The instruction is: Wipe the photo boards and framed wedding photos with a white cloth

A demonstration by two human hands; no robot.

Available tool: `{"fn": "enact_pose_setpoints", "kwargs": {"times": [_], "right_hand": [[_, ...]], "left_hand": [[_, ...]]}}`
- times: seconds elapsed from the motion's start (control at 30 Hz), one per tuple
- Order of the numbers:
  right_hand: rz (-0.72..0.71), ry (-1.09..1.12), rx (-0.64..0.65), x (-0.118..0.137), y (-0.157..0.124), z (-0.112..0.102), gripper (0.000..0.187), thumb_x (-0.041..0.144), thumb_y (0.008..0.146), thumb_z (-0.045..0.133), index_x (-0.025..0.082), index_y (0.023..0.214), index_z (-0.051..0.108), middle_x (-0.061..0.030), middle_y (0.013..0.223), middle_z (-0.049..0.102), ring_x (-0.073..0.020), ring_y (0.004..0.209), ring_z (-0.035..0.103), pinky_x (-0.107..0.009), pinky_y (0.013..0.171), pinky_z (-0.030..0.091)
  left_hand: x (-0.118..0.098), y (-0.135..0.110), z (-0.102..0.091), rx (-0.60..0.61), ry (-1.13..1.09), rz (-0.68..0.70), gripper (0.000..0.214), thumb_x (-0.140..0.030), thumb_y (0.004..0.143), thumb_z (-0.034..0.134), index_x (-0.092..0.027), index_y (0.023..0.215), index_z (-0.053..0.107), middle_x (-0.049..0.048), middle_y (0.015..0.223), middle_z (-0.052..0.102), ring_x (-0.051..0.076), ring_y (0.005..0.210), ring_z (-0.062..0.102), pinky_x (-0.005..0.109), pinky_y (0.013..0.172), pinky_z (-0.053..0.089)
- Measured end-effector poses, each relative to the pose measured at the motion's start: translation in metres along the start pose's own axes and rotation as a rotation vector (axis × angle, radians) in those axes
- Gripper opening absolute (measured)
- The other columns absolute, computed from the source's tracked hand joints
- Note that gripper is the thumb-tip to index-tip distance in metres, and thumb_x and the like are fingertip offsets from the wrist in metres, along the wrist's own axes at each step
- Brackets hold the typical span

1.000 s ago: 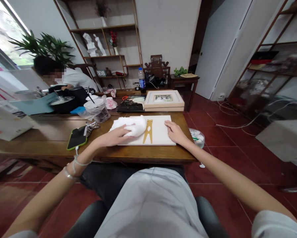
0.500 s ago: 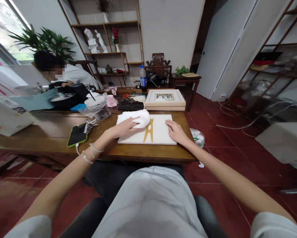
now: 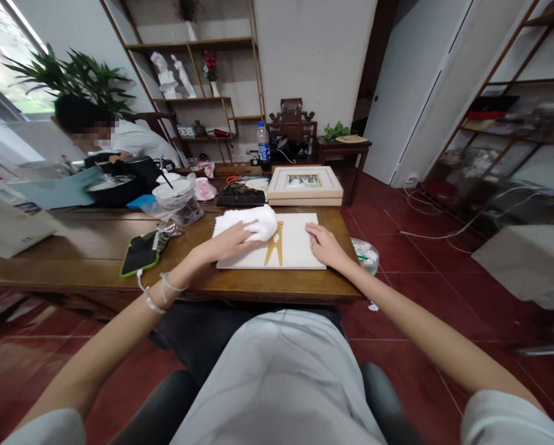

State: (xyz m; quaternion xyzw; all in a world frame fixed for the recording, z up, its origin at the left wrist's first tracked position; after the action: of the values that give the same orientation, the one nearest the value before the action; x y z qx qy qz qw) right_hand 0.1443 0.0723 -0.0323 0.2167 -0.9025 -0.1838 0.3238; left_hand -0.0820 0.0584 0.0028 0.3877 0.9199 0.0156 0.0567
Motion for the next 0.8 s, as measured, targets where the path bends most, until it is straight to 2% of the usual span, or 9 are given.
{"fn": "enact_pose_setpoints", "kwargs": {"times": [0.1,0.23,0.33,0.4,0.5,0.57,0.7,0.8], "right_hand": [[0.003,-0.001,-0.002,-0.001,0.0,0.001,0.041,0.011,0.079,0.045,0.017,0.115,0.064,-0.0096,0.126,0.058,-0.0221,0.121,0.05,-0.042,0.108,0.034],[0.005,0.009,0.0,-0.001,0.0,0.0,0.042,0.011,0.078,0.046,0.02,0.115,0.064,-0.0078,0.126,0.059,-0.0221,0.121,0.05,-0.043,0.108,0.033],[0.007,-0.005,0.009,0.0,0.0,0.0,0.042,0.011,0.079,0.045,0.019,0.116,0.063,-0.008,0.126,0.058,-0.0216,0.121,0.05,-0.043,0.108,0.033],[0.012,-0.018,0.012,0.0,0.0,0.0,0.042,0.011,0.079,0.044,0.018,0.116,0.063,-0.0087,0.127,0.058,-0.0216,0.121,0.049,-0.042,0.108,0.033],[0.017,-0.018,0.011,0.001,0.0,0.0,0.041,0.011,0.079,0.044,0.016,0.115,0.063,-0.01,0.127,0.058,-0.0225,0.122,0.049,-0.043,0.108,0.033],[0.015,-0.008,0.01,0.001,0.0,0.0,0.042,0.011,0.079,0.045,0.018,0.115,0.064,-0.0089,0.127,0.058,-0.0222,0.122,0.049,-0.042,0.108,0.033],[0.015,0.008,0.01,0.0,0.001,0.0,0.042,0.011,0.078,0.046,0.021,0.115,0.064,-0.0067,0.126,0.058,-0.0217,0.122,0.049,-0.042,0.108,0.033],[0.015,0.003,0.012,0.0,0.001,0.0,0.042,0.011,0.078,0.046,0.02,0.115,0.064,-0.0074,0.126,0.058,-0.0223,0.121,0.049,-0.043,0.107,0.034]], "left_hand": [[-0.024,-0.029,-0.006,0.082,-0.034,0.021,0.041,-0.04,0.096,0.029,-0.021,0.117,0.059,0.006,0.138,0.048,0.023,0.138,0.024,0.038,0.108,0.022],[-0.049,-0.064,-0.017,0.134,-0.073,0.039,0.034,-0.036,0.095,0.034,-0.027,0.111,0.063,0.0004,0.135,0.052,0.019,0.136,0.031,0.033,0.106,0.027],[-0.058,-0.076,-0.026,0.138,-0.096,0.056,0.033,-0.038,0.095,0.035,-0.029,0.108,0.064,-0.0011,0.133,0.054,0.019,0.135,0.032,0.031,0.105,0.03],[-0.058,-0.075,-0.03,0.145,-0.105,0.043,0.035,-0.041,0.094,0.035,-0.027,0.107,0.064,-0.0005,0.13,0.057,0.021,0.131,0.039,0.031,0.103,0.032],[-0.055,-0.058,-0.031,0.133,-0.108,0.013,0.041,-0.044,0.095,0.03,-0.023,0.11,0.062,0.0042,0.124,0.06,0.023,0.116,0.053,0.033,0.097,0.037],[-0.049,-0.038,-0.025,0.101,-0.102,0.011,0.043,-0.042,0.096,0.027,-0.02,0.114,0.059,0.0078,0.124,0.059,0.024,0.112,0.055,0.035,0.098,0.037],[-0.033,0.012,-0.003,0.04,-0.076,0.063,0.041,-0.038,0.097,0.028,-0.018,0.117,0.057,0.0083,0.141,0.043,0.027,0.137,0.026,0.045,0.109,0.021],[-0.013,0.045,0.01,0.018,-0.059,-0.02,0.041,-0.038,0.096,0.029,-0.018,0.122,0.053,0.0107,0.141,0.043,0.029,0.138,0.02,0.052,0.108,0.02]]}}
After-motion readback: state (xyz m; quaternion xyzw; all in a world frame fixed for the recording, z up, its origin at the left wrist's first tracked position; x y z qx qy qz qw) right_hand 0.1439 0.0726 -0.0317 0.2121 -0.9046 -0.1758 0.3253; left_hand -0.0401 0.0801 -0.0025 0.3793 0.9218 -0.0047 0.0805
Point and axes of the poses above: each hand's wrist, its own y-axis towards the middle knuckle, its own z-axis out of the palm, x = y × z, the point moved 6 cm from there along y, towards the middle knuckle
